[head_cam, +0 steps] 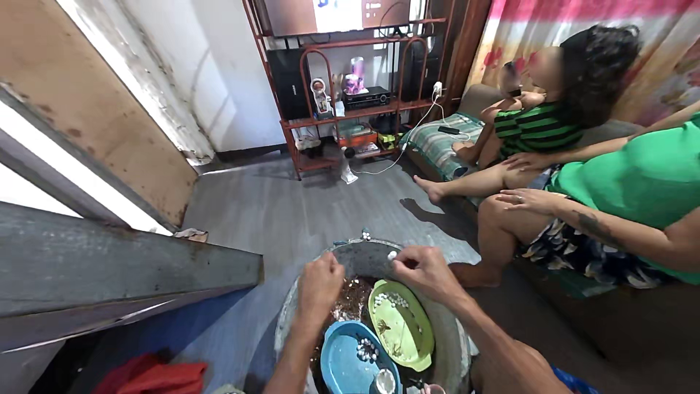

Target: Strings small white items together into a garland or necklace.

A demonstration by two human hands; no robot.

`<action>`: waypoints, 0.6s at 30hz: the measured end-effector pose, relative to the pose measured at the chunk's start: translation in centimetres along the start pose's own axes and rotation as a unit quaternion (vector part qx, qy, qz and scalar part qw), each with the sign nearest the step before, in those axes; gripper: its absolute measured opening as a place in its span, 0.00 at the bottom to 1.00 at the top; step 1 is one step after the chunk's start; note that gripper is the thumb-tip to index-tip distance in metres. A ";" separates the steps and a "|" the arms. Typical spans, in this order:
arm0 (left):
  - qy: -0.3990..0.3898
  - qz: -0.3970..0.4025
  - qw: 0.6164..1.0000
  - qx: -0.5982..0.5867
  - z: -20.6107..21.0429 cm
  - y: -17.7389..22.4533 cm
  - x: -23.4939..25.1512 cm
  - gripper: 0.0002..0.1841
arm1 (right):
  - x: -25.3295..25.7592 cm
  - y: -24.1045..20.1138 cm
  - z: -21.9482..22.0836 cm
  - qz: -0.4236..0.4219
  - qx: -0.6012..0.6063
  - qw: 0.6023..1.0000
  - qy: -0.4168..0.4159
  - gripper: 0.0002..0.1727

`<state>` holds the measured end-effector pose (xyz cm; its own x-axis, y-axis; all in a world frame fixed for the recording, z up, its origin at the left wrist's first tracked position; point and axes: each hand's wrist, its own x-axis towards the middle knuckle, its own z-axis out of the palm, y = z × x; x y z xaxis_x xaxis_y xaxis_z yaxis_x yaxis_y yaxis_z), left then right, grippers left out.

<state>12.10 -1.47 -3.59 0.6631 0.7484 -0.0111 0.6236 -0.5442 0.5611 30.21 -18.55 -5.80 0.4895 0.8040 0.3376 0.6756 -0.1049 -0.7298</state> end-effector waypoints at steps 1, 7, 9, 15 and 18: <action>-0.008 -0.010 0.998 -0.056 -0.5 -0.6 0.2 0.12 | 0.0 0.1 -0.7 0.008 0.001 1.000 0.004 0.12; -0.094 0.091 0.962 -0.240 2.2 1.7 -0.4 0.16 | 0.3 -0.4 1.1 0.004 0.017 0.999 -0.039 0.13; -0.107 0.114 0.955 -0.250 2.6 2.0 -0.4 0.13 | 0.1 -0.5 1.4 0.006 0.018 0.999 -0.048 0.14; -0.094 0.116 0.953 -0.264 2.9 2.3 -0.4 0.09 | -0.1 -0.2 1.5 -0.004 0.012 0.999 -0.046 0.16; -0.110 0.095 0.954 -0.262 2.7 2.2 -0.6 0.09 | -0.1 -0.2 1.6 -0.005 0.006 0.999 -0.035 0.16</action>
<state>14.15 -4.14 -4.57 0.8503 0.5262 -0.0096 0.2292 -0.3538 0.9068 29.14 -17.69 -6.69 0.4430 0.8436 0.3034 0.6740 -0.0903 -0.7332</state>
